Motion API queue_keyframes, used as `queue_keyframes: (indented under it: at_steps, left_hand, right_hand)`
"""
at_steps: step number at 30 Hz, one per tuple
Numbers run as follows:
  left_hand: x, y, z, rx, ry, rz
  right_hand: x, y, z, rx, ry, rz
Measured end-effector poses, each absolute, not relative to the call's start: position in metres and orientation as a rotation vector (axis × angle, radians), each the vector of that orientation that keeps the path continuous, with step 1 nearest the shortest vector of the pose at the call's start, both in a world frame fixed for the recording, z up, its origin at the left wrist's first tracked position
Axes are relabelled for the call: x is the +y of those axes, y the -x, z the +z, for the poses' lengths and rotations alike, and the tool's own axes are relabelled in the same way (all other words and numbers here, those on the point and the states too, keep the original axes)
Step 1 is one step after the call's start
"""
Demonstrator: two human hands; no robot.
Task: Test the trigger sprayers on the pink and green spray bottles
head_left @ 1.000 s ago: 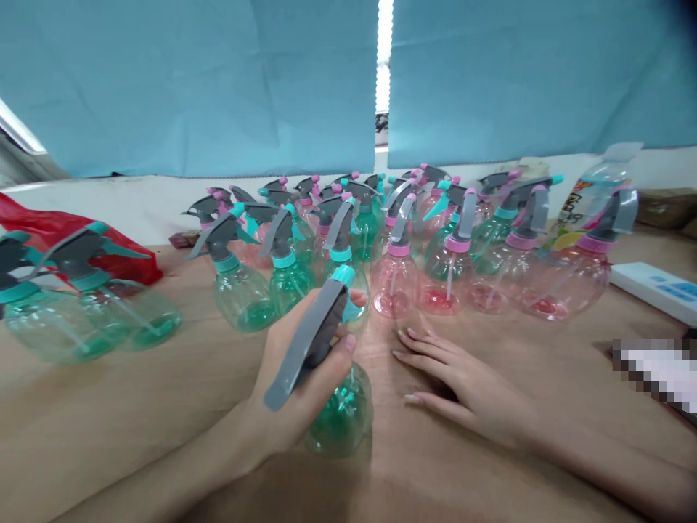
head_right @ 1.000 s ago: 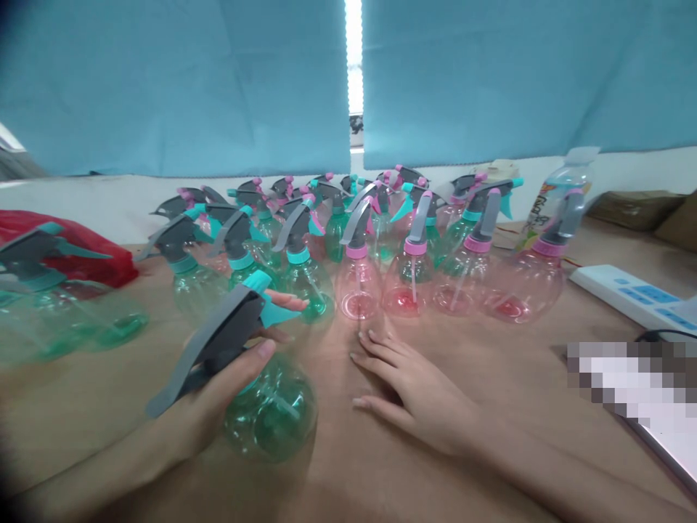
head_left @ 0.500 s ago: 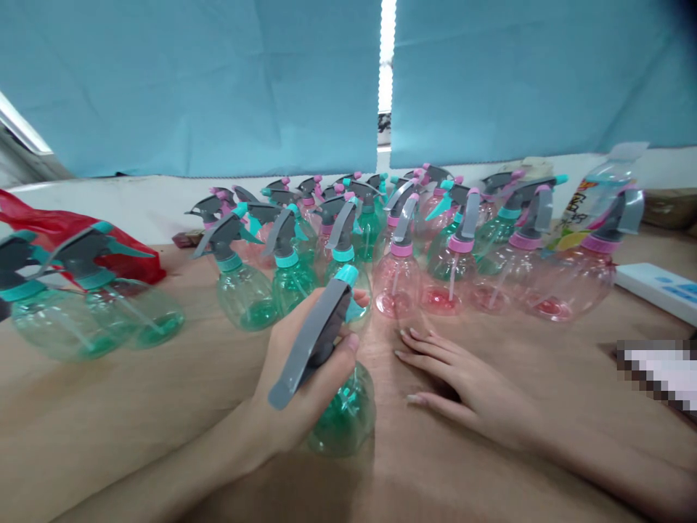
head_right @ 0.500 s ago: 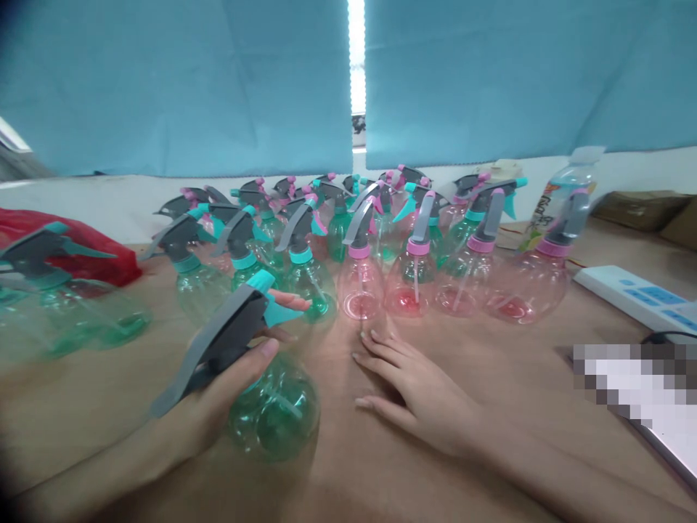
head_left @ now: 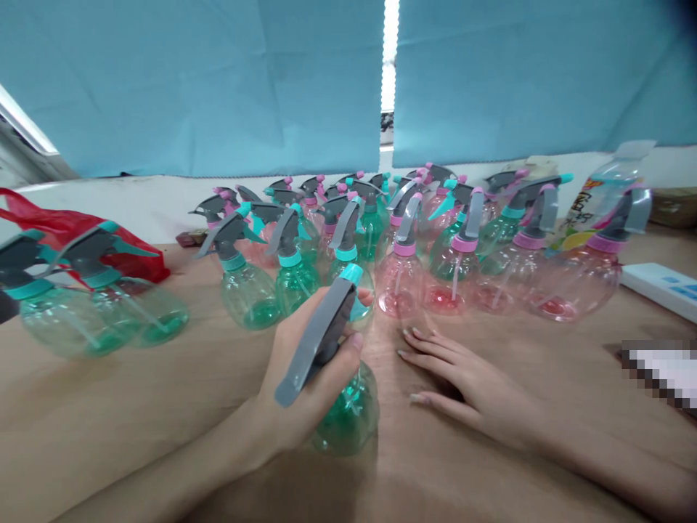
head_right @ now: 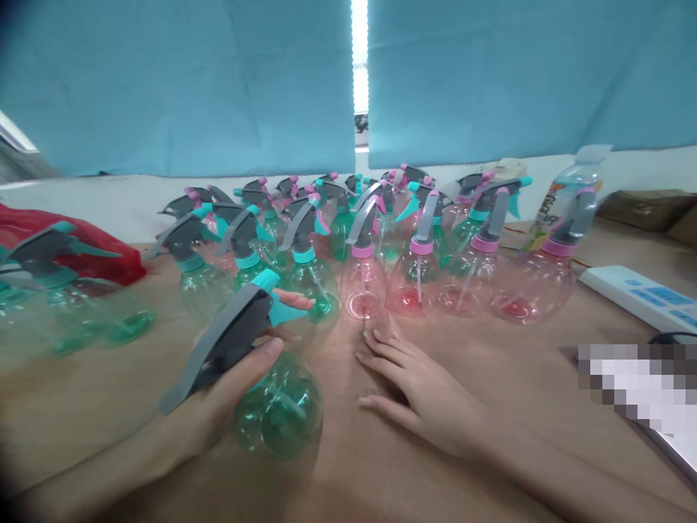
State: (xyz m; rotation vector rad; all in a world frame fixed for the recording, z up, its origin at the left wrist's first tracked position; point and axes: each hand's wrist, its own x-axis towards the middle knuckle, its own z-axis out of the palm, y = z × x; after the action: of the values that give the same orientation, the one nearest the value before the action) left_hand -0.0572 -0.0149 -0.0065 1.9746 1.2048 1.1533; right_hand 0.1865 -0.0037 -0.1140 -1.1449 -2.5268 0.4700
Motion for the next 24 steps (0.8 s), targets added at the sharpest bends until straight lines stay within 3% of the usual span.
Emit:
queue_keyframes:
  at_steps: [24]
  left_hand:
    - [-0.0108,0.0621,-0.0045,1.153,-2.016,1.094]
  right_hand:
    - [-0.0046,-0.186,-0.1132,-2.504,1.133,0.487]
